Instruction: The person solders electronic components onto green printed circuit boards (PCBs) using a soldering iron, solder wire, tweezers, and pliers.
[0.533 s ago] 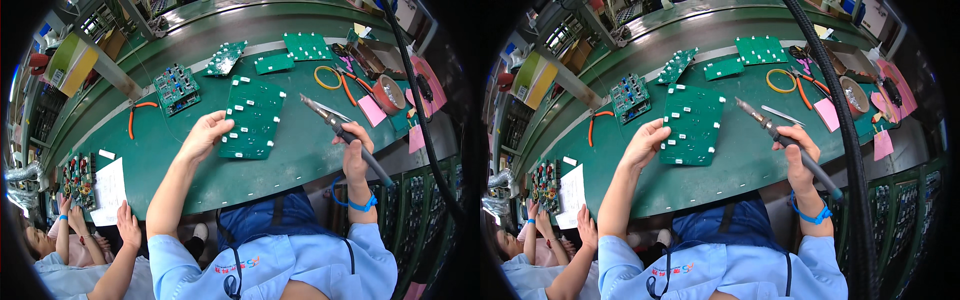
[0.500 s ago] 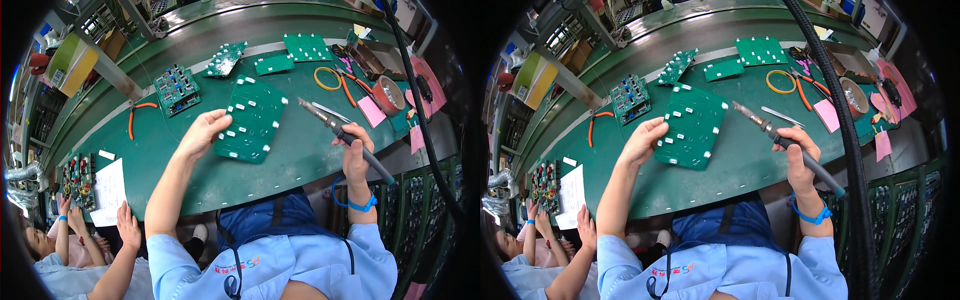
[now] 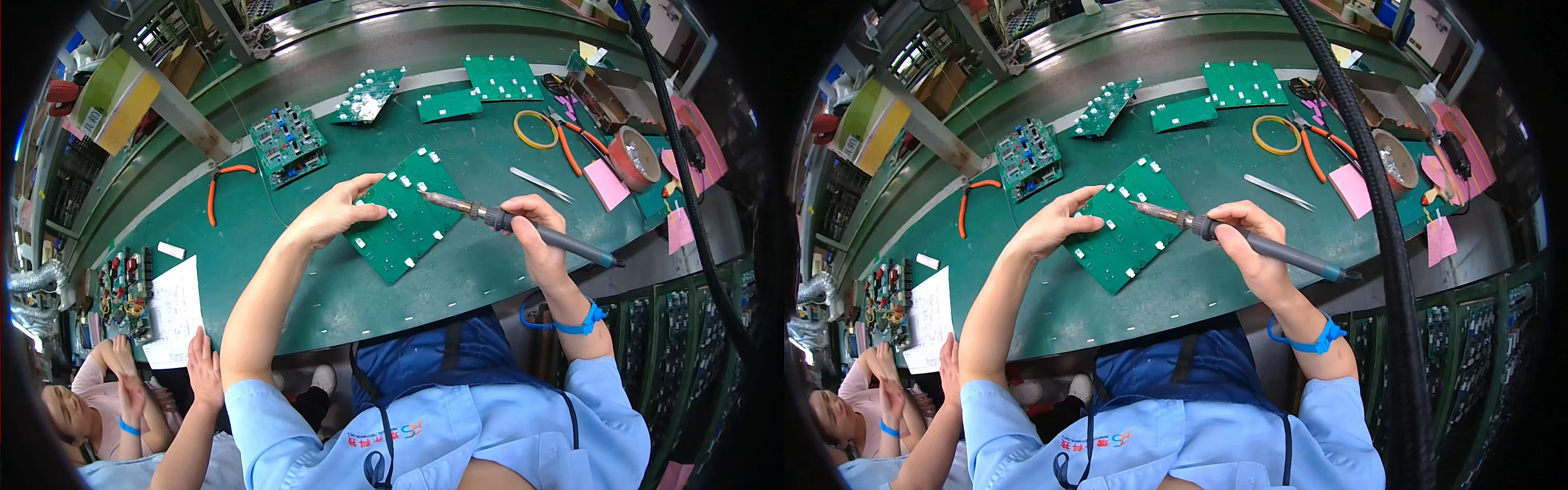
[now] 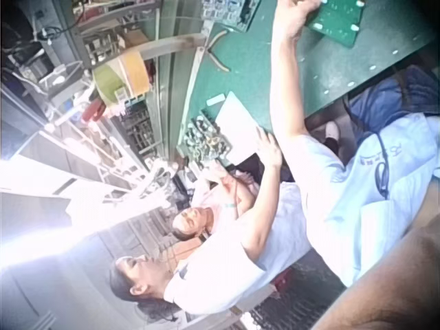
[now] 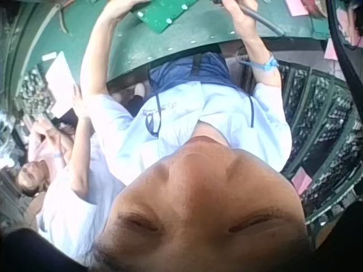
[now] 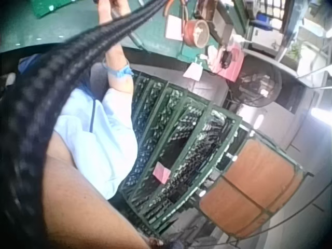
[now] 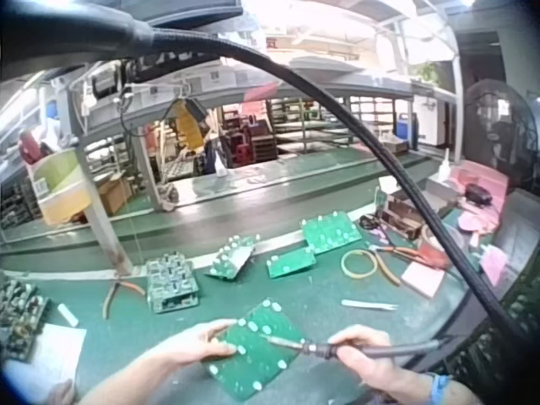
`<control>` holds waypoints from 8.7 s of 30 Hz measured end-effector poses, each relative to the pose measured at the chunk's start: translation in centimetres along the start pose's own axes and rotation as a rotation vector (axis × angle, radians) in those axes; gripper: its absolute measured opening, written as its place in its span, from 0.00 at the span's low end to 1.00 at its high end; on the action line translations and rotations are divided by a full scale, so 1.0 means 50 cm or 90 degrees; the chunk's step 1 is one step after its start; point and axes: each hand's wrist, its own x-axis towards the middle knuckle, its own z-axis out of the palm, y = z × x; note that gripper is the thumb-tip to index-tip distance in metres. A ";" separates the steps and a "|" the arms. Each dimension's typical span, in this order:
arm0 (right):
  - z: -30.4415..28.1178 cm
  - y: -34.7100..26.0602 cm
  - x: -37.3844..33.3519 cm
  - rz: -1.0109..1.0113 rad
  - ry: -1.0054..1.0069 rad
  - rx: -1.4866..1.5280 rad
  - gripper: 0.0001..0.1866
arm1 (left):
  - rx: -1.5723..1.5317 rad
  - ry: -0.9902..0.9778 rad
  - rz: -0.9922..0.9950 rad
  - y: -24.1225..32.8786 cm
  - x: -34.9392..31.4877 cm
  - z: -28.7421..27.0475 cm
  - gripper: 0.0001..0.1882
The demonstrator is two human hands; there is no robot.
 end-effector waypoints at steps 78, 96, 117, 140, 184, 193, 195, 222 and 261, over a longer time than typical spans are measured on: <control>0.015 0.028 0.007 0.020 -0.003 -0.040 0.06 | -0.276 -0.095 -0.063 -0.067 0.027 0.039 0.13; -0.011 0.030 0.028 0.090 -0.086 -0.046 0.09 | -0.243 -0.087 -0.066 -0.061 0.028 0.039 0.13; -0.013 0.021 0.031 0.068 -0.092 -0.114 0.08 | -0.198 -0.036 -0.078 -0.054 0.025 0.050 0.15; -0.007 0.023 0.003 0.020 -0.050 -0.147 0.06 | -0.192 -0.025 -0.064 -0.051 0.025 0.053 0.13; -0.008 0.026 0.024 0.073 -0.066 -0.092 0.07 | -0.195 -0.043 -0.077 -0.056 0.029 0.052 0.14; -0.012 0.020 0.007 0.016 -0.068 -0.142 0.07 | -0.148 -0.003 -0.060 -0.047 0.024 0.057 0.14; -0.010 0.018 0.006 0.027 -0.062 -0.125 0.07 | -0.159 0.003 -0.062 -0.047 0.024 0.056 0.14; -0.005 0.020 0.011 0.036 -0.061 -0.114 0.07 | -0.155 0.002 -0.066 -0.041 0.025 0.061 0.13; -0.016 0.018 0.010 0.025 -0.039 -0.104 0.06 | -0.176 -0.008 -0.063 -0.045 0.027 0.060 0.12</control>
